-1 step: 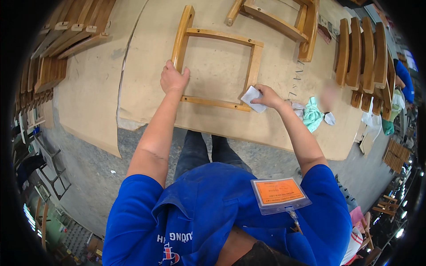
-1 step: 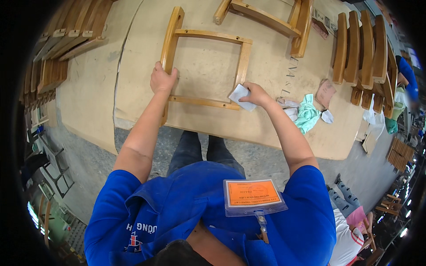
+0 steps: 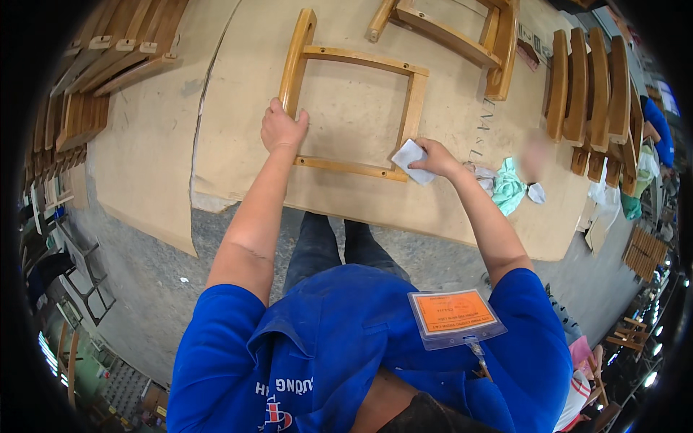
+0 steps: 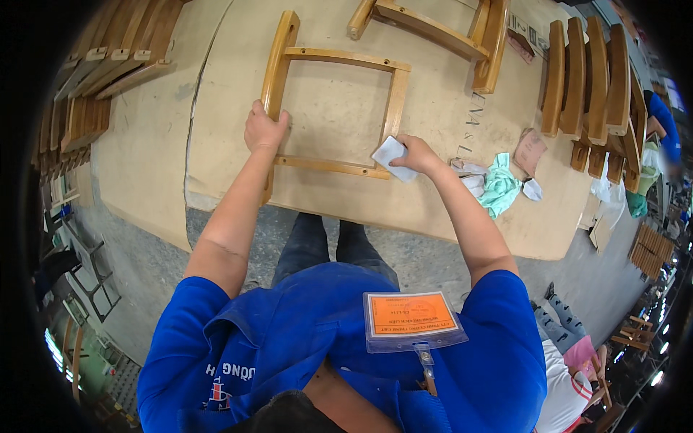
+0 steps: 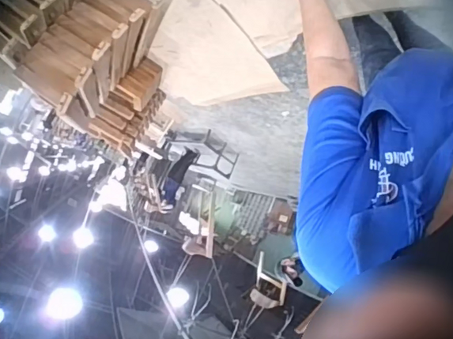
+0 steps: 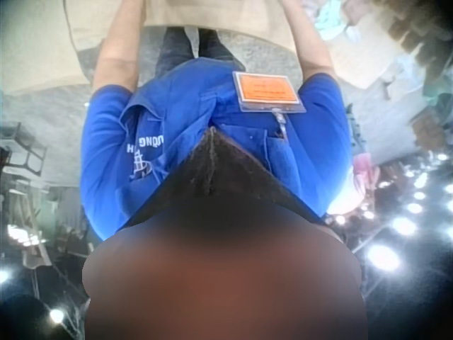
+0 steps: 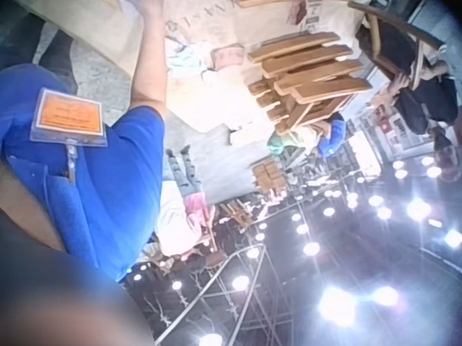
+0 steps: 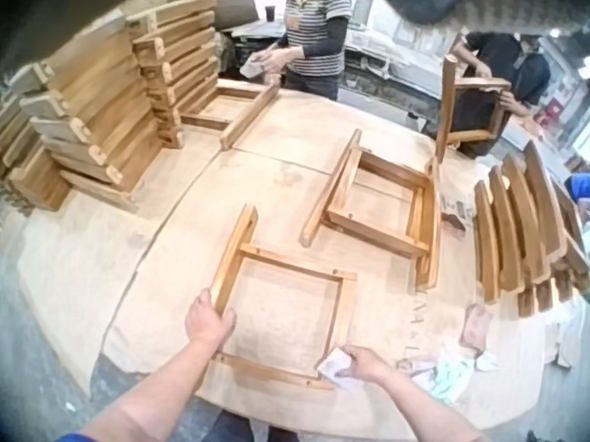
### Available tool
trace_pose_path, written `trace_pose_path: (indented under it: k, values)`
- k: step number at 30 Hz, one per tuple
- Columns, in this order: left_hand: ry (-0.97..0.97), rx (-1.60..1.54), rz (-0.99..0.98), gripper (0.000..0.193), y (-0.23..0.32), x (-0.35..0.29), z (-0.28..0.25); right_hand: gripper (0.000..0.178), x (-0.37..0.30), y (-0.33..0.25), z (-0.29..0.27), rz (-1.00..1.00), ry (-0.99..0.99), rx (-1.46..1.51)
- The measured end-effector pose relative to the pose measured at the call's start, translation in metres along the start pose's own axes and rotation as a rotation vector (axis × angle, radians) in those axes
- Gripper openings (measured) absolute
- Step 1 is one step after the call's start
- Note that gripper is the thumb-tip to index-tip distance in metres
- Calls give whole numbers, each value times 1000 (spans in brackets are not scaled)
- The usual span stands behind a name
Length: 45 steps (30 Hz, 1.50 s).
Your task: The person wipes wooden chair frames with a cloth, handling them one at a time on a workbench. They rotate the frames to access different sides and stack the cleaned frames on a pile.
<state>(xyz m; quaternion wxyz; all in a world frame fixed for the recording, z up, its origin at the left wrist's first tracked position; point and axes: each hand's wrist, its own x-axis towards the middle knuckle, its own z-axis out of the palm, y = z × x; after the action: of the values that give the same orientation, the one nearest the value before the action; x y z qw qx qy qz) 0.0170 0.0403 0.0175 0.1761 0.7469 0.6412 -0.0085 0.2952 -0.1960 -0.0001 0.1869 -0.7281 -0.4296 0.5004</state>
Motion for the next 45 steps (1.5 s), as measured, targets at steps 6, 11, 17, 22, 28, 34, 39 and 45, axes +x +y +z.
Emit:
trace_pose_path:
  k: [6,11,17,22,28,34,39,45]
  values:
    - [-7,15,-12,64,1,-1,0,42,-11,-2,18,11,229,-155]
    - [3,3,-7,64,6,7,-2,43,-15,-23,36,14,164,-315]
    - [-4,6,1,63,4,6,0,40,-6,-46,15,-159,456,-670]
    - [-1,15,6,63,5,7,-2,40,2,-35,14,-282,226,-652]
    - [-3,1,-7,64,4,7,0,37,1,-26,28,-221,368,-607]
    - [-22,-6,-30,67,4,8,-1,37,-2,-26,26,-335,276,-618]
    - [-12,22,-26,66,9,8,-3,41,1,-14,28,-242,395,-629]
    - [21,5,1,63,5,8,0,41,9,-14,25,-368,329,-603]
